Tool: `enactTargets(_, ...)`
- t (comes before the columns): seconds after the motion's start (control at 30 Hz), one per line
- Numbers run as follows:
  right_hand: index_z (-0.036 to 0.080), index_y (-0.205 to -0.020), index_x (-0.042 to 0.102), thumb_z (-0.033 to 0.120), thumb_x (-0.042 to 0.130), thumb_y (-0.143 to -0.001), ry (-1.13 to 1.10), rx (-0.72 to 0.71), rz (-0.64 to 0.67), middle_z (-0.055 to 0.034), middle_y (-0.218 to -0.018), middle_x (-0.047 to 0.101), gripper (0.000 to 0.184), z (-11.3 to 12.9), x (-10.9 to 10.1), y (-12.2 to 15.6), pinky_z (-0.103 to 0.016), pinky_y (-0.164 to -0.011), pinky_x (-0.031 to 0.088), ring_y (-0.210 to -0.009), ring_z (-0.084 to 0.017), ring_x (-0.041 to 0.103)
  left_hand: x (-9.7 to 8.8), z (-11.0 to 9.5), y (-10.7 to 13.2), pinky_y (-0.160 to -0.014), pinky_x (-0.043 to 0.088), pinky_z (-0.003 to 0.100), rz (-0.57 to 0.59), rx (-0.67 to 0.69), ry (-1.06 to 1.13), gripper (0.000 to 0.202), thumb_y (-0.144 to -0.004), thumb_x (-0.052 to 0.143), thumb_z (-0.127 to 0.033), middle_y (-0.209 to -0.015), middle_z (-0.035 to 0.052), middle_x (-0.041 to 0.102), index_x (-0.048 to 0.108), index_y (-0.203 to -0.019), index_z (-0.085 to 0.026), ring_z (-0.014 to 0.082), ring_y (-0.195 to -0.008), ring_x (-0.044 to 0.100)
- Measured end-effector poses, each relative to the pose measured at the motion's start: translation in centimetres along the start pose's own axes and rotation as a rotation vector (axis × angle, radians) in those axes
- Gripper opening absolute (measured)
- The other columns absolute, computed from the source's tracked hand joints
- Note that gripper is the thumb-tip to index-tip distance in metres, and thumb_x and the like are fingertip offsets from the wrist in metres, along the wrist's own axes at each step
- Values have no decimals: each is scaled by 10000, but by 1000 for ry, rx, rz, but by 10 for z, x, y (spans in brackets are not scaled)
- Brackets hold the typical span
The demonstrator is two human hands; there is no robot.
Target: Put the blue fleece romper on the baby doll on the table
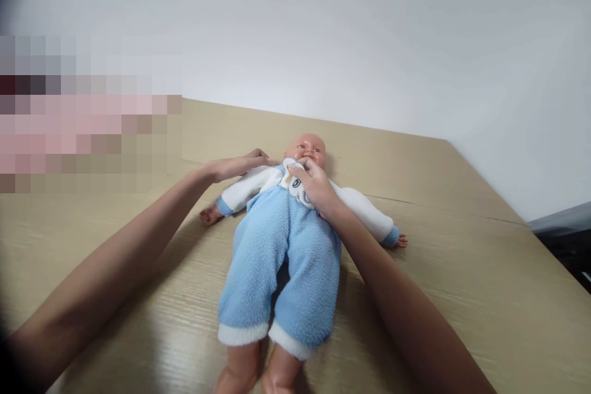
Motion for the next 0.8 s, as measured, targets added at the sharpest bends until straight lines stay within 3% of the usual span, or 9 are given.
enactTargets(0.13,262,-883,571,564,833,-790,21,-18,-9,58,-749,563,410,4,2,1,-285,-617,386,-656,-142,511,13,1,21,-912,529,364,336,-142,-497,802,-778,873,-736,-1289,91,721,582,-1322,-223,331,-1195,654)
enactTargets(0.27,279,-880,551,561,777,-824,91,20,-24,50,-699,603,365,4,1,3,-303,-584,401,-616,-171,543,22,2,24,-1074,511,405,488,-94,-637,870,-855,724,-804,-1453,119,692,507,-1462,-220,350,-1337,621)
enactTargets(0.37,278,-852,535,509,736,-878,299,25,-49,22,-724,665,308,14,-6,8,-322,-620,424,-648,-197,593,23,3,22,-1150,484,413,533,-60,-662,820,-888,694,-747,-1524,94,686,537,-1519,-248,340,-1381,615)
enactTargets(0.5,255,-887,645,441,746,-943,802,-106,-89,-23,-871,765,219,46,-12,21,-349,-740,432,-804,-239,673,25,5,26,-1170,479,385,587,-96,-664,758,-926,671,-710,-1571,84,683,585,-1525,-254,325,-1396,628)
enactTargets(0.6,249,-974,712,465,699,-1011,975,-105,-84,-43,-900,788,219,52,-10,26,-370,-791,453,-844,-271,703,26,4,26,-1182,475,389,579,-102,-693,779,-913,674,-715,-1585,89,682,586,-1531,-249,330,-1400,634)
enactTargets(0.7,212,-1138,747,514,637,-1065,1145,-115,-119,-131,-1039,810,329,55,-7,31,-441,-877,508,-978,-358,729,28,3,25,-1181,485,397,556,-99,-730,839,-878,671,-719,-1599,96,671,557,-1560,-242,338,-1412,624)
enactTargets(0.8,121,-1301,710,443,636,-1071,1296,-247,-163,-241,-1258,759,403,74,6,52,-556,-1032,529,-1199,-450,679,28,0,26,-1166,495,399,543,-93,-780,853,-877,646,-719,-1600,107,669,550,-1569,-230,342,-1406,629)
Point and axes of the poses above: each hand's wrist, its own y-axis away from the middle knuckle, its own x-axis out of the palm, z = x × y, the point moved 10 cm from there along -y, towards the middle knuckle
